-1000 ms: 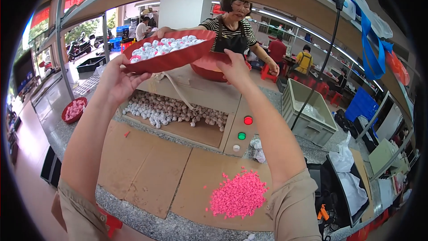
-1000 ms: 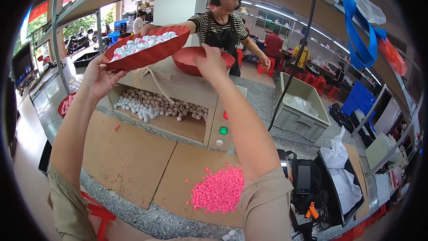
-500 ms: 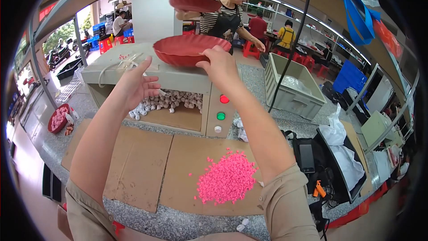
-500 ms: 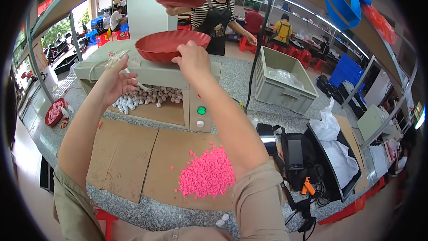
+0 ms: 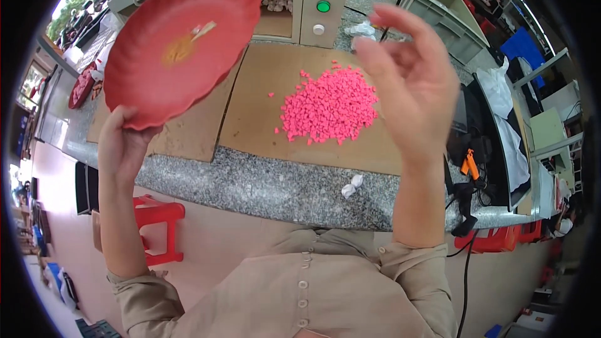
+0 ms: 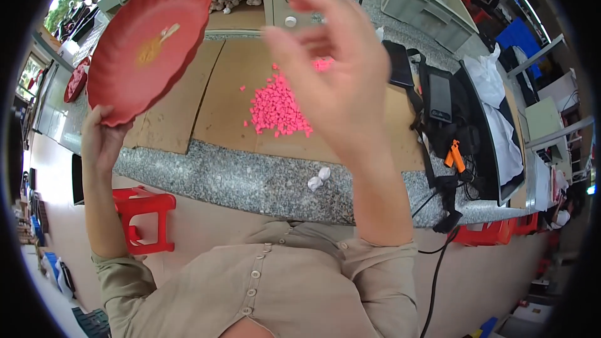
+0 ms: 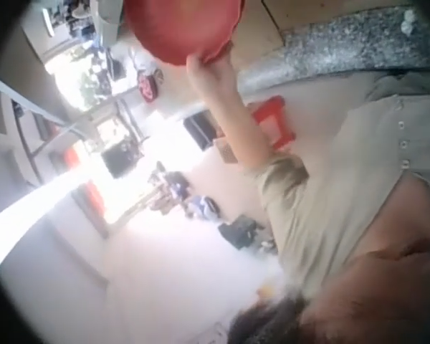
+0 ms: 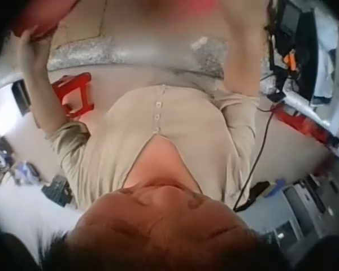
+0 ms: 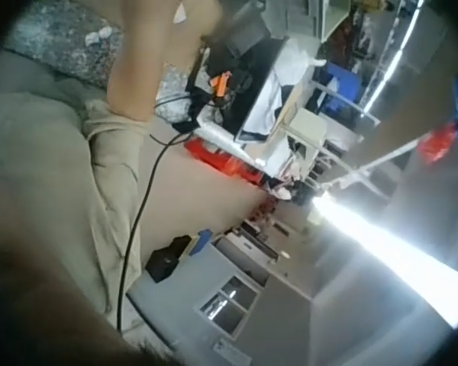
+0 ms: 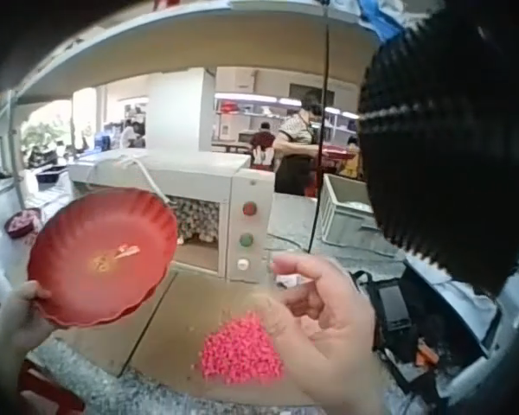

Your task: Glue small pink decorative pieces onto white circular toy components.

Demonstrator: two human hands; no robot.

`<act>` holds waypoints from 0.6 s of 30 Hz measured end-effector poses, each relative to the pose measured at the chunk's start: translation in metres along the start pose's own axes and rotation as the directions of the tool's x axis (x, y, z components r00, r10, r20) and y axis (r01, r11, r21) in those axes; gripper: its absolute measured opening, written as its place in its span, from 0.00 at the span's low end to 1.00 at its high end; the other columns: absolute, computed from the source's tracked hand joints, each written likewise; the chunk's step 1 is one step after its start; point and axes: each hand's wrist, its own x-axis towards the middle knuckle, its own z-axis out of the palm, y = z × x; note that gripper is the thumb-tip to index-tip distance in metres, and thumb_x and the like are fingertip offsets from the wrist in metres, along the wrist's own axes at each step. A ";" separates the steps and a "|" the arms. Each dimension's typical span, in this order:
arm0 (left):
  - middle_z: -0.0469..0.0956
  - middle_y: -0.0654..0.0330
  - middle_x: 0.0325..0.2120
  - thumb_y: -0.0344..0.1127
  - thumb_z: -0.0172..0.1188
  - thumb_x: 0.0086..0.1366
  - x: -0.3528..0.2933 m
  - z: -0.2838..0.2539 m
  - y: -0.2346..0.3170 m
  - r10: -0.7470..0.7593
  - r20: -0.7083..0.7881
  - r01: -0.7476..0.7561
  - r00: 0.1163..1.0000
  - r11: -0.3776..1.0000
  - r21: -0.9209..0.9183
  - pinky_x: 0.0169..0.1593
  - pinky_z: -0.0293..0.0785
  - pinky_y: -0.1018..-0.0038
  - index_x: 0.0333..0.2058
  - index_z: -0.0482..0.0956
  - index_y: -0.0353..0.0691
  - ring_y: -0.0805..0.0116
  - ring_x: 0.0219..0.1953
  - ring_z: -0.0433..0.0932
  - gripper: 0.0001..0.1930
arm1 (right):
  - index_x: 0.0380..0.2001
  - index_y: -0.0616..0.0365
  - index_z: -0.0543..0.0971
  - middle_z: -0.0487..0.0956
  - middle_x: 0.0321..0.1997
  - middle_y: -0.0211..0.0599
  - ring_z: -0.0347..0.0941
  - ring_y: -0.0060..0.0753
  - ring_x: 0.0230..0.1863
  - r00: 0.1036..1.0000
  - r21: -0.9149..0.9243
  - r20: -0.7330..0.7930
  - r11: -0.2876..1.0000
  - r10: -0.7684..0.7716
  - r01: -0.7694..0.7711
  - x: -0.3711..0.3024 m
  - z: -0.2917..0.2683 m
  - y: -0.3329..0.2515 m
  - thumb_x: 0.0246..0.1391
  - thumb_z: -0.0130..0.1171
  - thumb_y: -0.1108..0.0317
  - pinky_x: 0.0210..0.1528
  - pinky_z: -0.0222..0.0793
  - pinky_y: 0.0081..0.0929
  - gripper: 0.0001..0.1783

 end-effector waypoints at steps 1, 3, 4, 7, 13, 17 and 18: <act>0.72 0.52 0.35 0.27 0.44 0.54 -0.012 -0.017 -0.013 -0.033 -0.047 0.035 0.998 0.999 0.030 0.34 0.75 0.66 0.35 0.68 0.30 0.60 0.34 0.75 0.10 | 0.39 0.62 0.69 0.71 0.32 0.30 0.68 0.16 0.27 0.985 0.126 -0.027 0.978 0.170 -0.165 -0.022 -0.021 0.004 0.46 0.53 0.76 0.26 0.64 0.13 0.14; 0.72 0.51 0.35 0.28 0.44 0.54 -0.034 -0.029 -0.038 -0.082 -0.179 0.095 0.981 0.993 0.068 0.32 0.75 0.66 0.34 0.67 0.31 0.59 0.34 0.74 0.09 | 0.38 0.65 0.69 0.71 0.28 0.27 0.66 0.11 0.28 0.926 0.071 -0.131 0.935 0.355 -0.348 -0.066 -0.049 0.017 0.49 0.51 0.75 0.26 0.62 0.10 0.11; 0.72 0.51 0.35 0.28 0.44 0.54 -0.038 -0.048 -0.048 -0.118 -0.181 0.128 0.976 0.991 0.046 0.33 0.75 0.66 0.33 0.67 0.31 0.59 0.33 0.74 0.09 | 0.37 0.64 0.69 0.71 0.28 0.27 0.66 0.11 0.27 0.900 0.056 -0.132 0.910 0.415 -0.411 -0.088 -0.066 0.020 0.49 0.51 0.75 0.27 0.62 0.10 0.11; 0.72 0.52 0.34 0.27 0.44 0.54 -0.039 -0.071 -0.080 -0.161 -0.230 0.172 0.960 0.985 0.025 0.35 0.74 0.66 0.32 0.67 0.30 0.59 0.33 0.73 0.07 | 0.35 0.64 0.71 0.71 0.28 0.27 0.65 0.12 0.26 0.779 0.018 -0.136 0.788 0.612 -0.616 -0.152 -0.099 0.040 0.48 0.51 0.75 0.28 0.61 0.09 0.09; 0.73 0.54 0.27 0.34 0.48 0.58 -0.025 -0.072 -0.107 -0.105 -0.237 0.153 0.966 0.969 0.195 0.30 0.75 0.73 0.32 0.67 0.32 0.62 0.27 0.74 0.10 | 0.32 0.65 0.72 0.71 0.26 0.27 0.64 0.11 0.25 0.781 -0.209 -0.130 0.754 0.610 -0.623 -0.179 -0.114 0.065 0.47 0.51 0.76 0.27 0.61 0.10 0.07; 0.71 0.58 0.21 0.48 0.54 0.55 -0.023 -0.069 -0.098 -0.121 -0.404 0.309 0.907 0.843 0.441 0.17 0.68 0.82 0.38 0.65 0.31 0.69 0.16 0.72 0.24 | 0.32 0.65 0.72 0.72 0.25 0.28 0.64 0.12 0.25 0.773 -0.244 -0.078 0.740 0.630 -0.627 -0.175 -0.119 0.076 0.46 0.52 0.75 0.27 0.62 0.11 0.07; 0.68 0.62 0.19 0.50 0.56 0.53 -0.023 -0.070 -0.099 0.027 -0.507 0.267 0.861 0.825 0.498 0.13 0.58 0.85 0.41 0.64 0.33 0.77 0.11 0.64 0.26 | 0.32 0.66 0.72 0.72 0.25 0.28 0.64 0.13 0.24 0.783 -0.251 -0.085 0.747 0.616 -0.615 -0.174 -0.123 0.082 0.46 0.52 0.75 0.27 0.62 0.12 0.08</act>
